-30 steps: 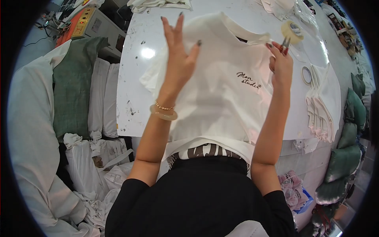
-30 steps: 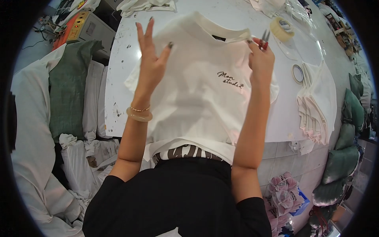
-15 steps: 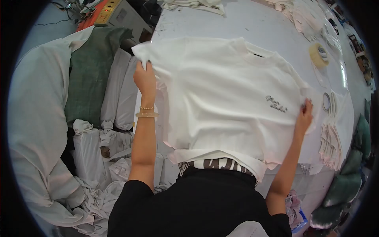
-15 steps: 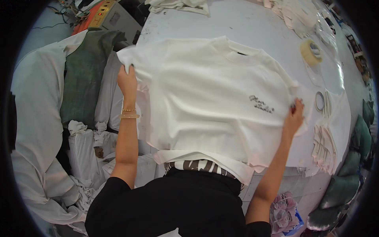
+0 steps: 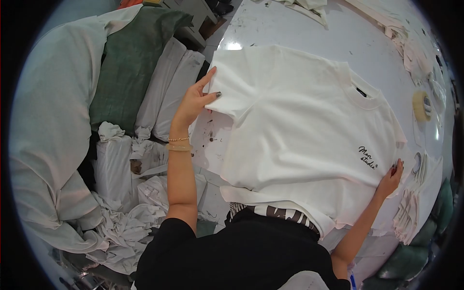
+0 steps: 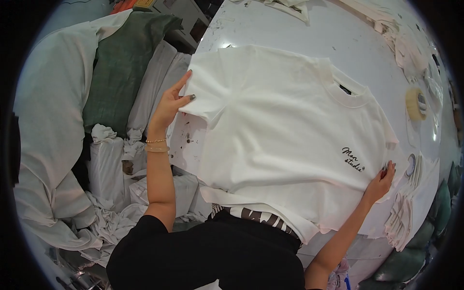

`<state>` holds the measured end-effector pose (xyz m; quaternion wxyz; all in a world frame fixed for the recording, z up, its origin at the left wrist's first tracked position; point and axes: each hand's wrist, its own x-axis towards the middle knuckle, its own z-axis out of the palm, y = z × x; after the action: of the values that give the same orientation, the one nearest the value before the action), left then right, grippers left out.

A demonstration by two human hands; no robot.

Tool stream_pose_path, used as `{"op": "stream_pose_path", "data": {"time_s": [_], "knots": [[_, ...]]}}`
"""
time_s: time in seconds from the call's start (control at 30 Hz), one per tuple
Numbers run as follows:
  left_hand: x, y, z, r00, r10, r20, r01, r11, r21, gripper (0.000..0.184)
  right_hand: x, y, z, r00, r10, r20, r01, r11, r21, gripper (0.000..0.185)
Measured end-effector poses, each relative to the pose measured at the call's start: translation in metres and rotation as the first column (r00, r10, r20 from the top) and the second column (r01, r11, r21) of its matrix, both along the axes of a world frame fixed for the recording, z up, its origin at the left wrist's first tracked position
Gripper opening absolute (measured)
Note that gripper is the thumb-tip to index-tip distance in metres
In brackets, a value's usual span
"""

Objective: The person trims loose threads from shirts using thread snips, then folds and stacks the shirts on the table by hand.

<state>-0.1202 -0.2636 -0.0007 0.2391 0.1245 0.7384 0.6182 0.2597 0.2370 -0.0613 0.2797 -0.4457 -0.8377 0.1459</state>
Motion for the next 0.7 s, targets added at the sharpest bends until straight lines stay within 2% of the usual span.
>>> {"op": "stream_pose_path", "data": {"time_s": [0.03,0.13,0.2,0.3,0.33,0.53,0.7], "knots": [[-0.002,-0.004,-0.004,0.999,0.017,0.047,-0.016,1.0,-0.018,0.065,0.001,0.0,0.0,1.0,0.005,0.011,-0.005,1.0,0.011,0.044],[0.003,-0.006,0.005,0.996,-0.073,0.044,0.074,0.997,-0.008,0.064,0.001,-0.001,0.0,0.999,0.01,0.042,-0.011,0.999,0.031,0.043],[0.002,-0.012,0.004,0.99,-0.068,0.122,0.068,0.998,0.002,0.055,0.001,0.0,0.002,0.998,0.007,0.061,-0.008,1.0,0.025,0.043],[0.002,-0.014,0.001,0.986,0.03,0.162,-0.037,0.998,0.041,0.047,0.0,-0.001,0.001,0.998,0.0,0.062,-0.002,1.0,0.022,0.043],[0.004,-0.013,-0.001,0.983,0.08,0.163,-0.09,0.995,0.053,0.047,0.0,-0.001,0.001,0.998,0.003,0.068,-0.004,1.0,0.013,0.044],[0.003,-0.016,-0.004,0.988,0.064,0.141,-0.076,0.994,0.076,0.052,0.003,0.003,0.0,0.997,0.012,0.077,-0.011,1.0,-0.009,0.043],[0.0,-0.02,-0.012,0.966,0.134,0.222,-0.17,0.974,0.151,0.053,0.006,0.007,0.0,0.999,0.036,0.005,-0.035,0.996,-0.08,0.041]]}}
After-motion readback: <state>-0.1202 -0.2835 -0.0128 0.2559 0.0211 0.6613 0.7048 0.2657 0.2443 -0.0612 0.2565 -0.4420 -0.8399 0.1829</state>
